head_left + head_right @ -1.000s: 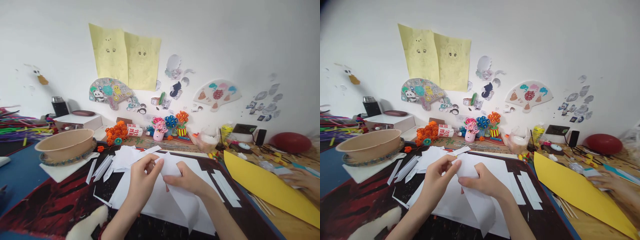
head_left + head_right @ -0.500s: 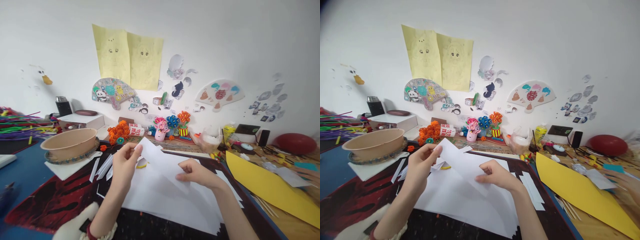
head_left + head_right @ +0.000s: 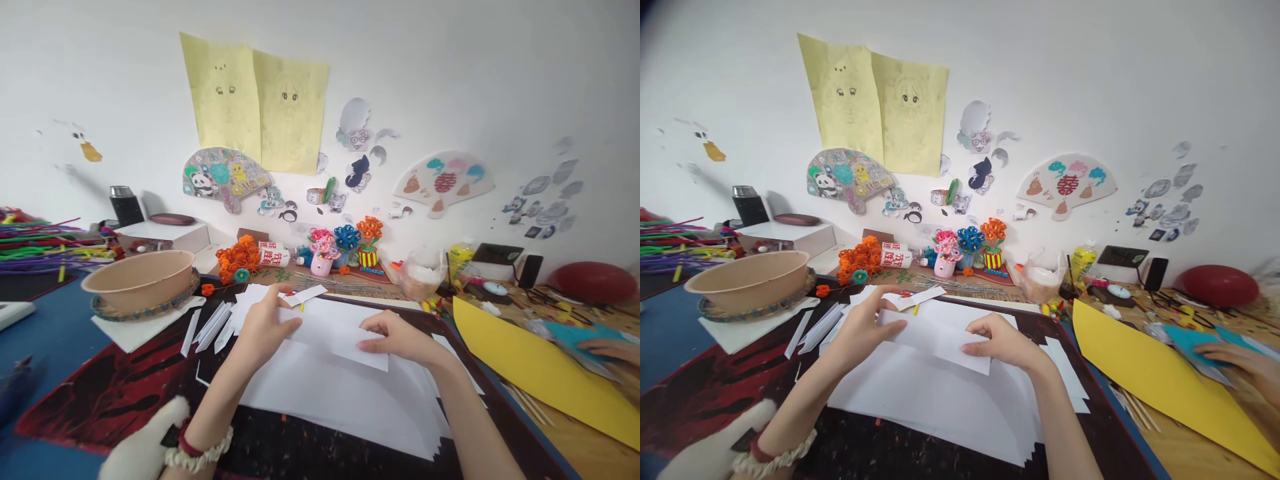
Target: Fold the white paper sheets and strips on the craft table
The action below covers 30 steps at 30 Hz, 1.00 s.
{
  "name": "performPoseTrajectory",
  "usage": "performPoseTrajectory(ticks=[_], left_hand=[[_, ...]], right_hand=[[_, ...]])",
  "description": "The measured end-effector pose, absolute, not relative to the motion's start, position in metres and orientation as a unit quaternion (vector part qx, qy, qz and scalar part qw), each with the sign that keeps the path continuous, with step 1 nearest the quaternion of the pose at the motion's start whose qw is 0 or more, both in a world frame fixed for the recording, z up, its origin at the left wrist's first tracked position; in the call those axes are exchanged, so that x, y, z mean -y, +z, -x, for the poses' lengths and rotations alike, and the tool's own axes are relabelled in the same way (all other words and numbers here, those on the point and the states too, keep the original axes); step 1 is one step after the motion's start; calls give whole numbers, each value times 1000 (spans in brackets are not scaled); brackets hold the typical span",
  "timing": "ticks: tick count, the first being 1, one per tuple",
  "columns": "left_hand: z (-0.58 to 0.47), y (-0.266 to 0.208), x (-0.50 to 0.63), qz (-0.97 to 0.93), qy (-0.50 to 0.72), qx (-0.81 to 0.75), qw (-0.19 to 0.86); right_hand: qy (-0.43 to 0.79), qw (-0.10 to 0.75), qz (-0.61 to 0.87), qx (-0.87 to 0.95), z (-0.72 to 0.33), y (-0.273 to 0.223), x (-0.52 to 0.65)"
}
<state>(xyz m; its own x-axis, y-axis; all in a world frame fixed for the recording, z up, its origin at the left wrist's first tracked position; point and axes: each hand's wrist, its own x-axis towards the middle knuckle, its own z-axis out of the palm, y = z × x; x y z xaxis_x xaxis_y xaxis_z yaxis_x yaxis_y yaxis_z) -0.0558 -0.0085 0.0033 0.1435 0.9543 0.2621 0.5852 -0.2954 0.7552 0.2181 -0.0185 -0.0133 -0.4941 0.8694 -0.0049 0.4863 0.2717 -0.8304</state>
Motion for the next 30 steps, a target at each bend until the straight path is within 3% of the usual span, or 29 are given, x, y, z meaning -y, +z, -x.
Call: performPoseTrajectory(ticks=[5,11,18,30], left_hand=[[58,3,6,-718,371,-537,240],[64,0,3,-757,294,-522,260],[46,-7,12,-828,160,-512,164],[30,-17,13,-852,104,-504,96]], right_hand=[[383,303,490,722,-204,-13,18],[300,269,479,780,-196,-23,10],[321,195,483,791,-197,-26,12],[279,196,506,792,-182,-28,16]])
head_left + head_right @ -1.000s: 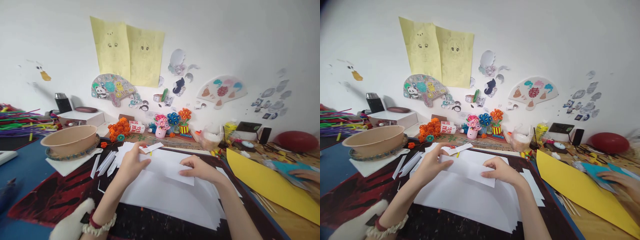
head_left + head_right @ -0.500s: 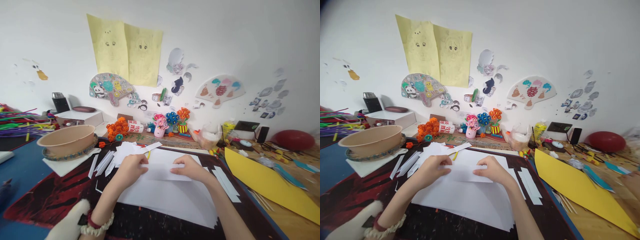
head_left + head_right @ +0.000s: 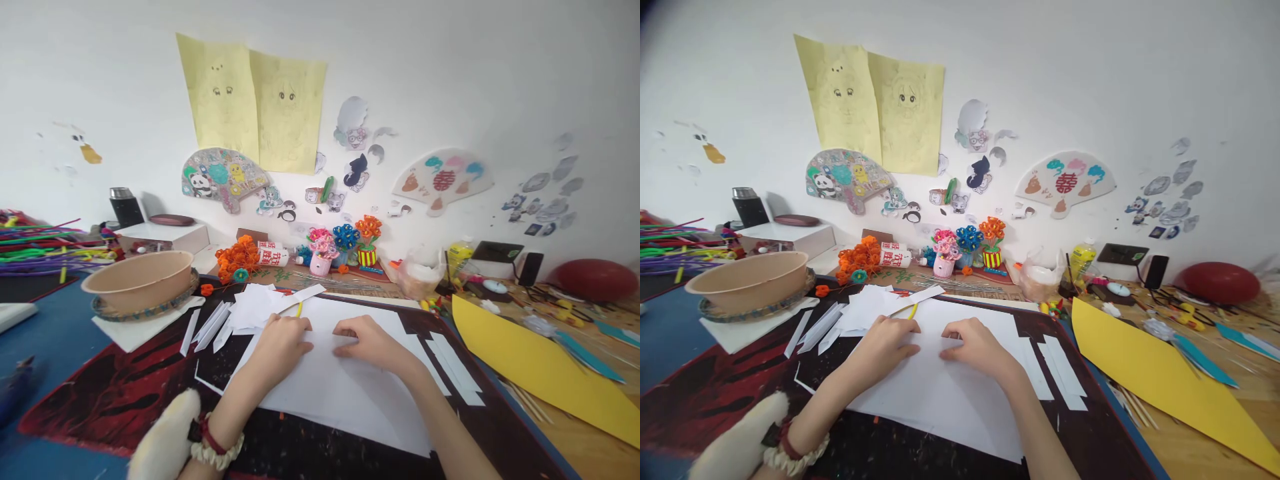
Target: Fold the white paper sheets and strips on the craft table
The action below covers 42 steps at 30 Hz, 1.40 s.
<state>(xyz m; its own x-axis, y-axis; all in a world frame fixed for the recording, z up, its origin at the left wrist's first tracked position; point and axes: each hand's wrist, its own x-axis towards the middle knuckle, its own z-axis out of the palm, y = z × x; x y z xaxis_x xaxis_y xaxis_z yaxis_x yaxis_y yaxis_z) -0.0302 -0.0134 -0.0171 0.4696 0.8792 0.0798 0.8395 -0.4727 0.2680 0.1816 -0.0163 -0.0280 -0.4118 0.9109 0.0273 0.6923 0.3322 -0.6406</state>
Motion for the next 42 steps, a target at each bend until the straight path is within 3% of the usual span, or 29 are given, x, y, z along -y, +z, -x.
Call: performPoseTrajectory(ticks=[4,9,14,20,24,32,42], left_hand=[[34,-17,14,-857,107,-497,81],[26,-14,22,-882,179,-437,1],[12,-15,30,-893,195,-403,54],[12,-11,31,-870,222,-412,155],[16,-3,32,-825,252,-411,295],[17,5,35,-653,368,-316,582],[10,14,48,-534,375,-256,714]], right_hand=[[311,205,506,778,-197,-30,12],[361,286,483,745,-204,-31,9],[424,339,434,719,-198,-22,13],[431,390,438,686,-199,-11,19],[417,437,417,678,-201,-8,21],[525,560,330,550,-186,-6,25],[604,506,335,516,-167,6,40]])
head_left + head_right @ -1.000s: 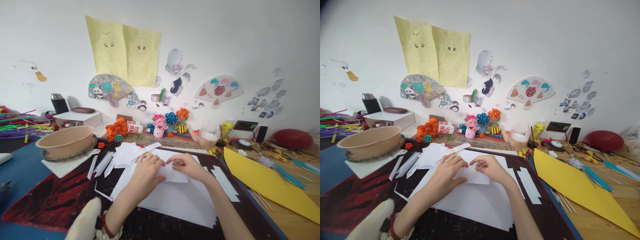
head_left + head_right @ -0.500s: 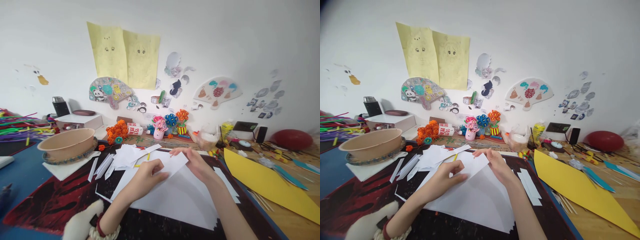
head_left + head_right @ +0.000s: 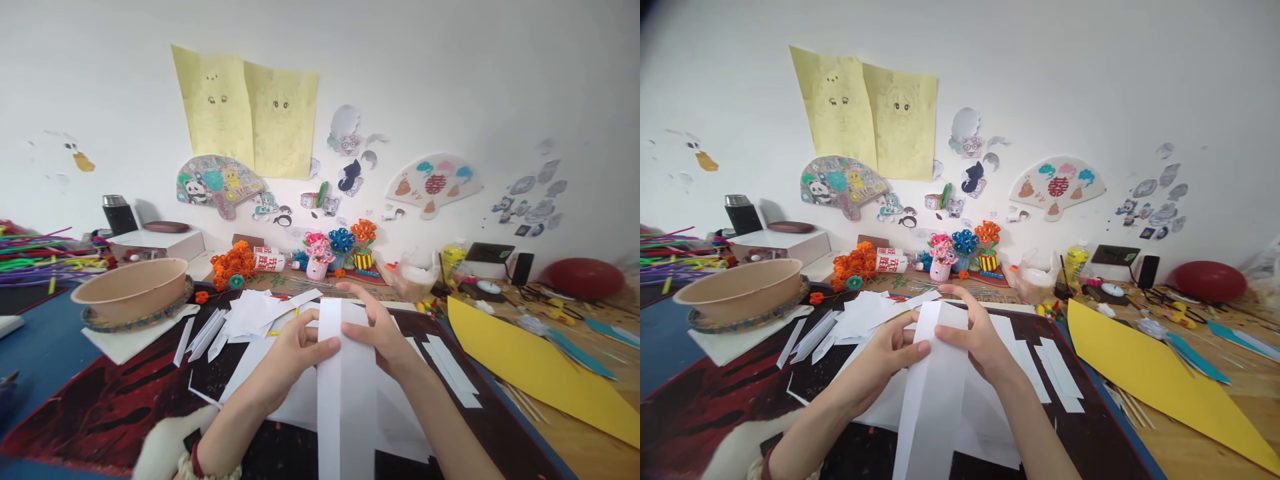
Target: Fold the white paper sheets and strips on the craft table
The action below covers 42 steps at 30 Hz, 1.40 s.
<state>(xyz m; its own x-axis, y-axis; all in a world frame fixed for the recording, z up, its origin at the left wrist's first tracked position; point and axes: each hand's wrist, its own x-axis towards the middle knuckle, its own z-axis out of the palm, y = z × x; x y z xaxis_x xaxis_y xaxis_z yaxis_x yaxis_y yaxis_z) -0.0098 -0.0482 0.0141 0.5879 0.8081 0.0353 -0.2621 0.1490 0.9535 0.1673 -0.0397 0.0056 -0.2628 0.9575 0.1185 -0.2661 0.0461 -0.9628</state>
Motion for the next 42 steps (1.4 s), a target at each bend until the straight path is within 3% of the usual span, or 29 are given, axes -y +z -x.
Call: performPoseTrajectory(ticks=[7,15,19,28,32,36,39,42], left_hand=[[13,9,40,-551,378,-353,654],[11,8,42,-566,291,-357,684],[9,6,42,-552,333,-378,664],[11,12,44,-566,364,-335,660],[11,10,43,-561,362,-362,651],[10,4,40,-582,404,-392,587],[11,3,39,-594,456,-400,528],[13,7,41,-595,461,-374,542]], right_hand=[[629,472,395,475,-169,0,35],[499,583,410,494,-169,-2,33],[552,602,378,435,-170,-2,33],[597,482,394,506,-169,-3,37],[600,473,387,516,-167,-4,38],[587,465,387,538,-168,-2,40],[603,396,397,568,-170,0,43],[584,364,421,591,-170,1,45]])
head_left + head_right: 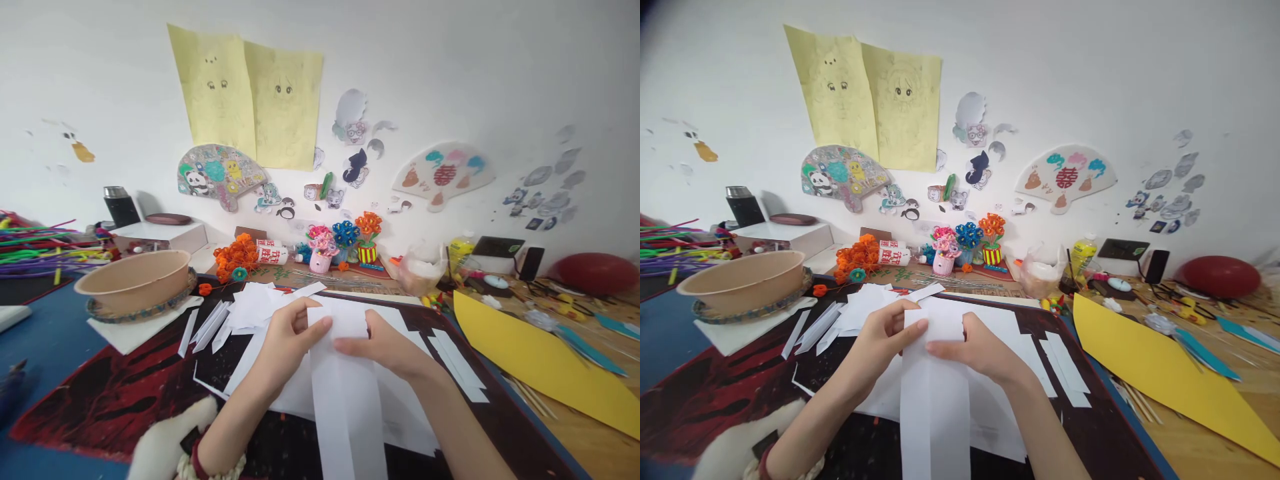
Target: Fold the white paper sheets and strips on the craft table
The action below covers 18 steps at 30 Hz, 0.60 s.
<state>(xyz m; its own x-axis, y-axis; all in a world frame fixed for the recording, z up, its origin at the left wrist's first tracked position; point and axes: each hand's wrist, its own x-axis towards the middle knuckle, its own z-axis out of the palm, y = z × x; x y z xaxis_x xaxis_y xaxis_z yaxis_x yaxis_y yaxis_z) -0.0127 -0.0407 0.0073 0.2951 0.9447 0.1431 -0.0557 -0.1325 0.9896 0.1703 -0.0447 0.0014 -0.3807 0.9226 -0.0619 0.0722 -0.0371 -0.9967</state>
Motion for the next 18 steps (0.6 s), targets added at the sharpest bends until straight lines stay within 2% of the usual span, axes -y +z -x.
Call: performPoseTrajectory(ticks=[2,6,11,18], left_hand=[[13,10,42,-605,447,-366,548],[14,11,42,-652,425,-395,488],[15,11,41,-697,402,-388,449],[13,14,46,-715,375,-365,464]], right_hand=[[545,394,411,615,-170,2,44],[469,447,390,654,-171,5,42],[463,442,369,674,-170,7,44],[480,415,347,691,-168,9,46]])
